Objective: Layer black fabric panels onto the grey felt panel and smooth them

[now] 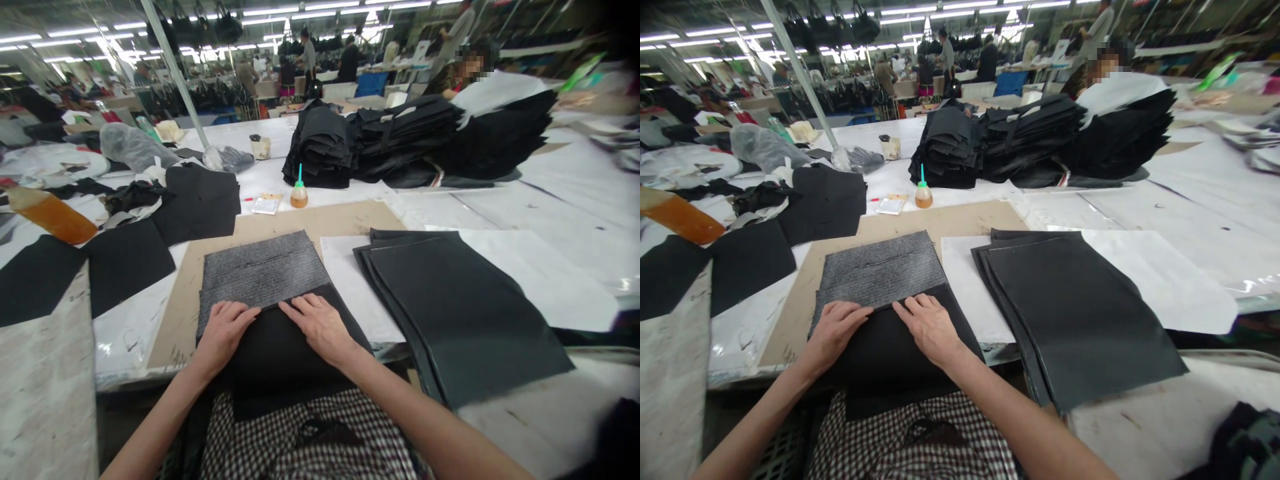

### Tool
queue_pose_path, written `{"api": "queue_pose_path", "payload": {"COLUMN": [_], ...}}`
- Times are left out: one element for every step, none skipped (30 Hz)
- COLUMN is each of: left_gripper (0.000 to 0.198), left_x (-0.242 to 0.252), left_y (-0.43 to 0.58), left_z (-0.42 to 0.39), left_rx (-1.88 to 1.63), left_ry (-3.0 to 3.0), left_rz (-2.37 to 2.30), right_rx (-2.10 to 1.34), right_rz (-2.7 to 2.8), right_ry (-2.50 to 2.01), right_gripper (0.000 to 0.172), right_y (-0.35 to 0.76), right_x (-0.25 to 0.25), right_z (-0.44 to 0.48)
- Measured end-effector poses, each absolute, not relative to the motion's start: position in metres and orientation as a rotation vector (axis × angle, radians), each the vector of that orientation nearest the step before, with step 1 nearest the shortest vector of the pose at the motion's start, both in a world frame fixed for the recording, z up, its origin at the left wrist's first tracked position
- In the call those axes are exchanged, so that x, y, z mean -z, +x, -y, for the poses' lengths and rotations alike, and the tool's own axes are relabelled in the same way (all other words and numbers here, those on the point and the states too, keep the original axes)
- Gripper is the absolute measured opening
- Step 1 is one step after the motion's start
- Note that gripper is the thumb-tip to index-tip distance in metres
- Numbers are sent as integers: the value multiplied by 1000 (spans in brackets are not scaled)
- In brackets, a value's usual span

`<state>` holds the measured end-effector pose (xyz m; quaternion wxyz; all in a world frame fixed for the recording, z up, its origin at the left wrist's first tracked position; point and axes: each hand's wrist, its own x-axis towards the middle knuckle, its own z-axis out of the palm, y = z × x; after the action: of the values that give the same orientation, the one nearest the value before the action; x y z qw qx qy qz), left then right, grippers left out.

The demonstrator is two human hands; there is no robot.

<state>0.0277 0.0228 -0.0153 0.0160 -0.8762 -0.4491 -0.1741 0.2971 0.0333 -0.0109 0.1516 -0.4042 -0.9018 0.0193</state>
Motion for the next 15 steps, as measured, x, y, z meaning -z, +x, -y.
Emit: {"api": "queue_pose_path", "payload": {"left_gripper": [28, 28, 28, 29, 29, 29, 30, 32, 34, 35, 36, 37, 36, 36, 35], "left_x": [16, 17, 17, 17, 17, 16, 15, 13, 11, 9, 7, 5, 4, 3, 2], "left_y": [21, 16, 13, 10, 9, 9, 9, 10, 11, 12, 14, 15, 16, 17, 18], "left_z": [-20, -18, -17, -15, -15, -14, -14, -14, -13, -13, -12, -11, -10, -9, -8], "left_rx": [559, 564, 560, 545, 520, 488, 451, 413, 379, 347, 315, 286, 261, 240, 223], "left_ry": [-2724, -2726, -2727, -2730, -2732, -2732, -2730, -2726, -2718, -2708, -2701, -2694, -2689, -2684, -2680], "left_rz": [1415, 1424, 1424, 1417, 1406, 1392, 1374, 1357, 1339, 1322, 1308, 1298, 1292, 1291, 1293], "right_rx": [-50, -42, -32, -19, -8, 2, 13, 21, 27, 29, 35, 44, 53, 58, 58], "right_rz": [2598, 2608, 2618, 2628, 2638, 2647, 2652, 2655, 2654, 2651, 2642, 2632, 2621, 2617, 2618], "right_ry": [-1154, -1149, -1147, -1146, -1147, -1147, -1149, -1151, -1151, -1147, -1144, -1137, -1123, -1097, -1065], "right_gripper": [49, 50, 50, 50, 49, 48, 47, 46, 44, 42, 39, 35, 31, 28, 27], "right_y": [296, 296, 295, 294, 294, 293, 293, 293, 293, 291, 289, 285, 279, 272, 264], "right_x": [10, 9, 8, 7, 6, 5, 4, 3, 2, 1, -1, -2, -3, -3, -2], "right_z": [-33, -33, -33, -33, -34, -34, -35, -36, -37, -37, -37, -37, -36, -35, -33]}}
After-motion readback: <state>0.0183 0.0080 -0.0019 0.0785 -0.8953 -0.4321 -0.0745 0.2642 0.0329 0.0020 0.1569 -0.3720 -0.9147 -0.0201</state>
